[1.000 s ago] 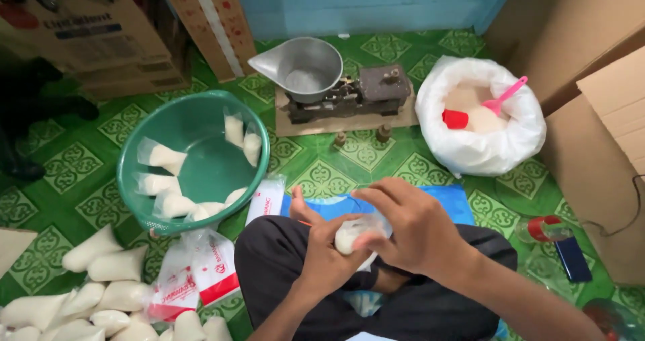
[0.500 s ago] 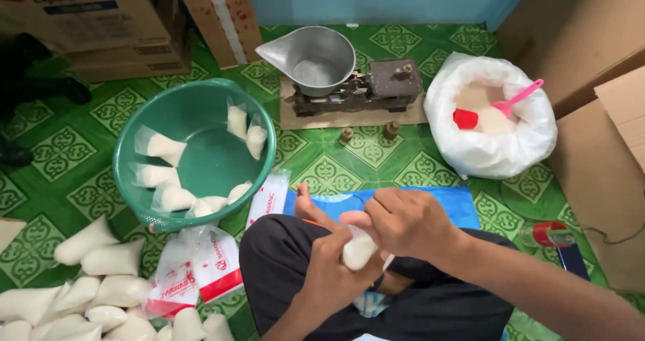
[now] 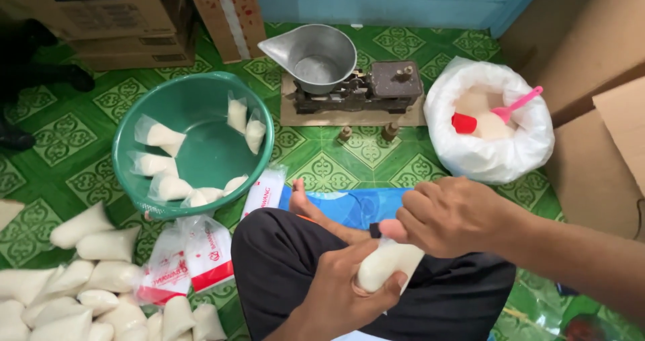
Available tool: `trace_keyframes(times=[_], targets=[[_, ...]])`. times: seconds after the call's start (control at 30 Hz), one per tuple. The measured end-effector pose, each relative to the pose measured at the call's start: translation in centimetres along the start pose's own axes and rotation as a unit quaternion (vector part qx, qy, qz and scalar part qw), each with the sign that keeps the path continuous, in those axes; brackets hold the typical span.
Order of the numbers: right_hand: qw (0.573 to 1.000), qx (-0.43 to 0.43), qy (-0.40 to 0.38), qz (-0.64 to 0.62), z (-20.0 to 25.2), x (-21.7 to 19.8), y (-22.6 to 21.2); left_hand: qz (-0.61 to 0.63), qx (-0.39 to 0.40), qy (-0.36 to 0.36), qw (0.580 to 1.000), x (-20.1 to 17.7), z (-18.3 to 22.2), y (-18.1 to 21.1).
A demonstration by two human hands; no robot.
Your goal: A person sitting on the floor ties knots in small plastic bags filled with white powder and places them into a green basin.
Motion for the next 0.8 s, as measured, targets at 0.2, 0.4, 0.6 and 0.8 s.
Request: trace_keyframes(times=[0.2, 0.4, 0.6, 0.8], targets=[[1.0, 0.008, 0.016, -0.017, -1.5, -1.0, -0.7, 0.022, 0.005, 0.038, 0.999, -0.2, 0.9, -0.5], [0.976, 0.123, 0.048, -0.17, -5.2, 2.0, -0.1, -0.043, -0.101, 0.104, 0.989, -2.8, 3.1, -6.3], [0.885, 0.198, 0.177, -0.382, -6.5, 6.1, 3.3, -0.042, -0.019, 0.205, 0.978, -7.0, 4.0, -9.3], [0.74, 0.318, 0.185, -0.563, -5.4, 13.7, 3.6, -0.018, 0.019, 0.238, 0.971, -9.4, 5.0, -14.8]])
Point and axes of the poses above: each hand's wrist, its own z-axis away from the middle knuckle, its own x-axis out of the palm, y = z × x, the point moved 8 cm from there along -z, towards the middle knuckle, and after that the axes turned 10 degrees about -z, right-handed, at the moved point
